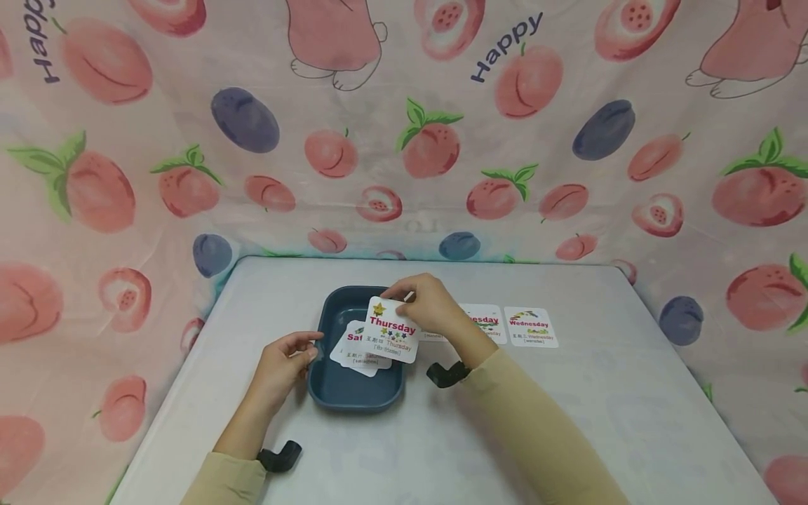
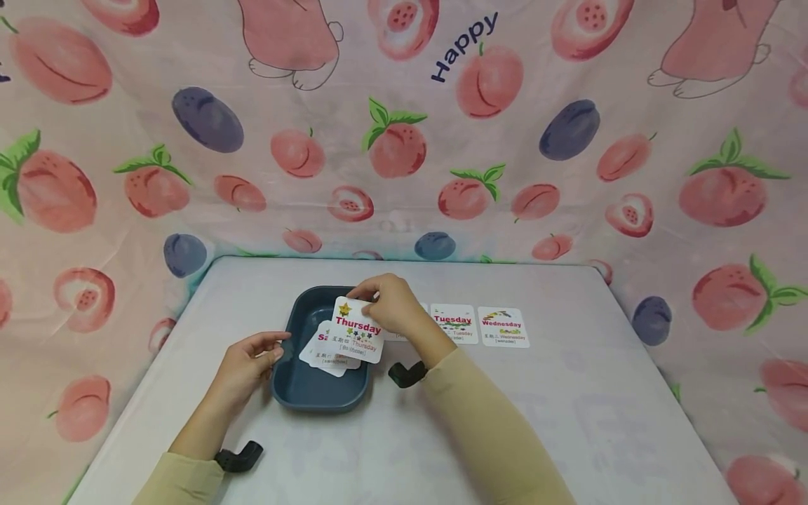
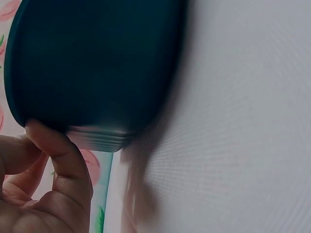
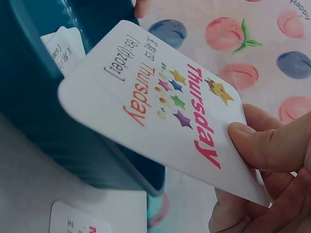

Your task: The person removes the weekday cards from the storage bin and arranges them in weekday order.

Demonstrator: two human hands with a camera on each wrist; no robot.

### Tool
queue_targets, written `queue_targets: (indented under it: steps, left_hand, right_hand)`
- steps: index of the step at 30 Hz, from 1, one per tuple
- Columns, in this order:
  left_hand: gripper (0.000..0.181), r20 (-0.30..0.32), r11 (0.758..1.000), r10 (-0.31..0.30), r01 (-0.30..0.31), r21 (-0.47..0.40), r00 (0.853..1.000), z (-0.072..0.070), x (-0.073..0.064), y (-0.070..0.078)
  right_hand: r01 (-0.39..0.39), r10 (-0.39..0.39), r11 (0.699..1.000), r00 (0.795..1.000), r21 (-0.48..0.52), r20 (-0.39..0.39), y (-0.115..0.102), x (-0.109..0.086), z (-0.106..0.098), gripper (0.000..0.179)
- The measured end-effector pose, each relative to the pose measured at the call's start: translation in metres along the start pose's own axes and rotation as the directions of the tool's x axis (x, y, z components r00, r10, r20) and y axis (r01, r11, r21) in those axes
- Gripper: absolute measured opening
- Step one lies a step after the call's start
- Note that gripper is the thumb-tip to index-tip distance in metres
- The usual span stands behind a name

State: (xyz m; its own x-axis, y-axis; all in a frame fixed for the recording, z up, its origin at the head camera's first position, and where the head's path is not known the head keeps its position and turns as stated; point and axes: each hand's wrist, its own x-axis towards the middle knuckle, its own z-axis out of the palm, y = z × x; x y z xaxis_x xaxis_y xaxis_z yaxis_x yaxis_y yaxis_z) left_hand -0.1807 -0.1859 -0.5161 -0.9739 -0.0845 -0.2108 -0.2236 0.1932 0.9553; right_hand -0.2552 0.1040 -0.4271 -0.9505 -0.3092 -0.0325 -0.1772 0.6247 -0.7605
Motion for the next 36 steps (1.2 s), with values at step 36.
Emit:
queue_targets:
  steps: [36]
  left_hand:
    - [0.033,-0.015,1.000,-0.003,0.003,0.005,1.000,0.001,-0.001,0.000]
  right_hand:
    - [0.002,-0.002,1.000,0.998,0.003,0.066,0.071,-0.034,-0.045,0.033]
